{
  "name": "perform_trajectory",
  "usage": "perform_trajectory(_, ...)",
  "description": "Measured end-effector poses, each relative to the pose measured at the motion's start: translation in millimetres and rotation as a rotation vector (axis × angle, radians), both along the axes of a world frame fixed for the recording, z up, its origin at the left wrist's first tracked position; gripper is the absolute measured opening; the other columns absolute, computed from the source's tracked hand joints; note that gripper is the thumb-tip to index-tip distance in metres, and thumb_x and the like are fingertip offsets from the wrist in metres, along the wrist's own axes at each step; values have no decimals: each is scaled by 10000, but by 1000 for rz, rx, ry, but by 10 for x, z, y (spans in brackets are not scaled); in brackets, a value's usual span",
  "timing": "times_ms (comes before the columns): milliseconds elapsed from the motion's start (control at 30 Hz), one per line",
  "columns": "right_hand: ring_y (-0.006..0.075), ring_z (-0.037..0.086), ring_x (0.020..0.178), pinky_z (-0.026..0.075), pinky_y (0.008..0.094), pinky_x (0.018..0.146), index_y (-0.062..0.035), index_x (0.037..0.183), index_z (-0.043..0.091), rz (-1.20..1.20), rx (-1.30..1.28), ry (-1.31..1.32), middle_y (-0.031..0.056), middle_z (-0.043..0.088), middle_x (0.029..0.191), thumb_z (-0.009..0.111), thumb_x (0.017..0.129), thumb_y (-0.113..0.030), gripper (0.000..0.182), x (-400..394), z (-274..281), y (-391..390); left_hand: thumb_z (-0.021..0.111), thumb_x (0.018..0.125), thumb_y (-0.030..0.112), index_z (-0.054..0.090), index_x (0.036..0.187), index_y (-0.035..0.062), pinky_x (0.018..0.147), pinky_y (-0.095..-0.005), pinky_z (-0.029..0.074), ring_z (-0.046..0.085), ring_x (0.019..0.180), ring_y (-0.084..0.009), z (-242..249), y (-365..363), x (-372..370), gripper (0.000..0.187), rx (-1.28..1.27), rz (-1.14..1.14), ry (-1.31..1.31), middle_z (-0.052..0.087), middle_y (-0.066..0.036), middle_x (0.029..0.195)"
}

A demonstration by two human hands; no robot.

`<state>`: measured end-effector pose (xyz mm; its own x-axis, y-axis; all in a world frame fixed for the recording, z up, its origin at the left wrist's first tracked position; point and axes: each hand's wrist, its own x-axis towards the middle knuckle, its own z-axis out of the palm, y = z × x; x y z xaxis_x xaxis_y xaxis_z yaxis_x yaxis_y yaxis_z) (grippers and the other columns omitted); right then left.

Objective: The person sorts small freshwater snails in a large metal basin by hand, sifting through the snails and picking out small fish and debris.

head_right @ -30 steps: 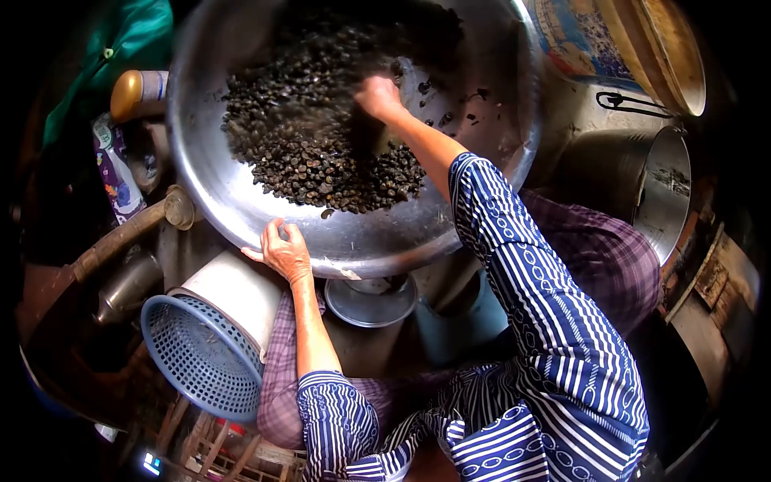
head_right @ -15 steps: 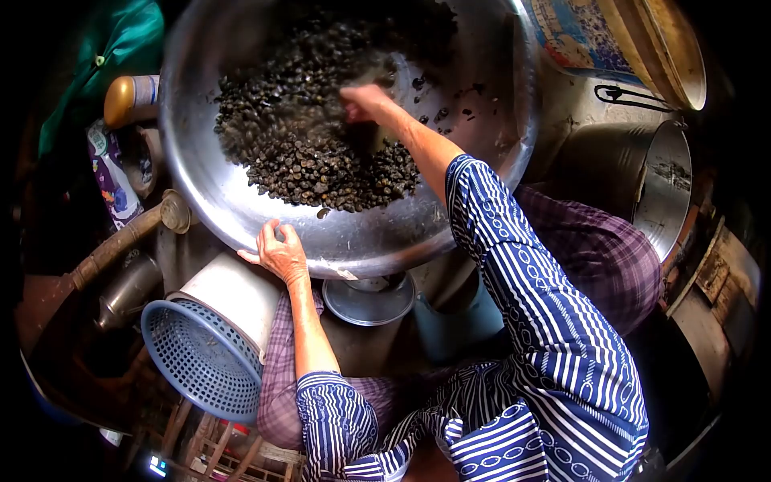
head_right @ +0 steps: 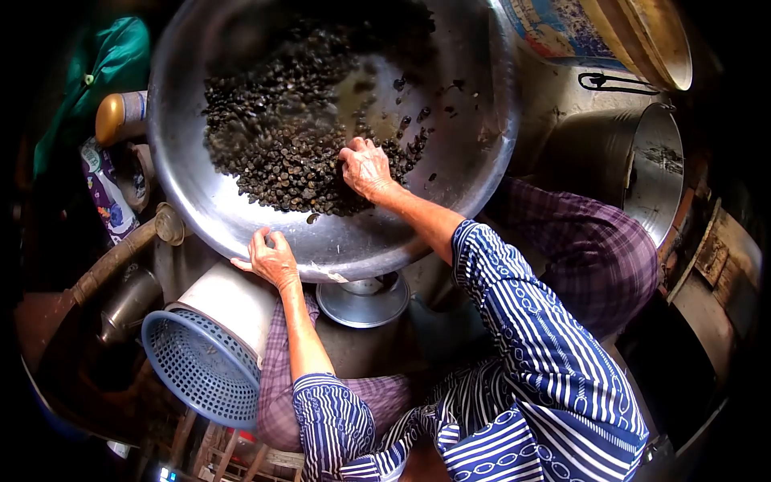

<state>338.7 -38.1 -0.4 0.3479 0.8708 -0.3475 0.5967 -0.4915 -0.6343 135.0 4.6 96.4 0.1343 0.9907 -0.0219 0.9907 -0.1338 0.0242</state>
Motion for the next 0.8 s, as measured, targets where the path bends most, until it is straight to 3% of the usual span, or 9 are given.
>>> perform_trajectory(33,273,524,885,448,405,733,-104,747,630,-32,55,-28,73,553,906,558,702,-124,87,42,7,14,552,727,144,620,797,98,1023,-566,110,603,784,-188,8,2,0,108,1,-2,3,634,-4,783)
perform_trajectory(133,297,563,793,487,418,664,-62,739,615,-57,99,14,126,573,867,498,749,-80,119,323,-24,171,551,727,144,619,795,98,1025,-568,106,604,783,-190,22,13,23,107,-10,7,-1,634,-6,780)
perform_trajectory(167,301,576,771,501,422,645,-37,747,606,-22,57,33,157,581,854,458,778,-55,152,456,-46,263,551,727,144,619,795,98,1025,-568,106,604,783,-190,18,11,18,107,-10,8,-1,634,-6,780)
perform_trajectory(300,305,567,818,489,414,730,-39,822,612,-112,98,82,178,578,891,521,747,-65,121,722,-229,612,550,725,142,615,786,97,1025,-570,106,603,777,-191,0,4,3,100,-2,7,-9,633,-10,771)
perform_trajectory(367,308,538,907,470,414,771,-51,892,603,41,279,-13,171,562,947,571,713,-83,184,713,-368,715,550,724,140,613,784,96,1025,-571,107,603,774,-192,-2,6,0,98,0,19,-5,633,-10,769)
perform_trajectory(500,310,501,965,463,415,785,-68,947,585,129,332,-115,170,524,1013,594,698,-96,251,589,-486,793,549,720,131,613,784,94,1024,-573,112,601,771,-192,17,16,11,98,1,5,-4,632,-10,768)
perform_trajectory(600,266,477,986,455,375,793,-126,1008,553,142,204,-215,74,493,1036,642,685,-151,336,565,-521,822,549,718,126,613,781,93,1024,-574,111,601,774,-191,19,17,28,95,6,-7,-11,632,-9,768)
perform_trajectory(800,269,479,944,468,377,741,-105,942,529,242,206,-172,83,475,973,622,692,-140,269,624,-557,847,551,717,126,616,780,96,1024,-574,110,602,774,-190,28,23,29,96,4,-9,-18,635,-9,778)
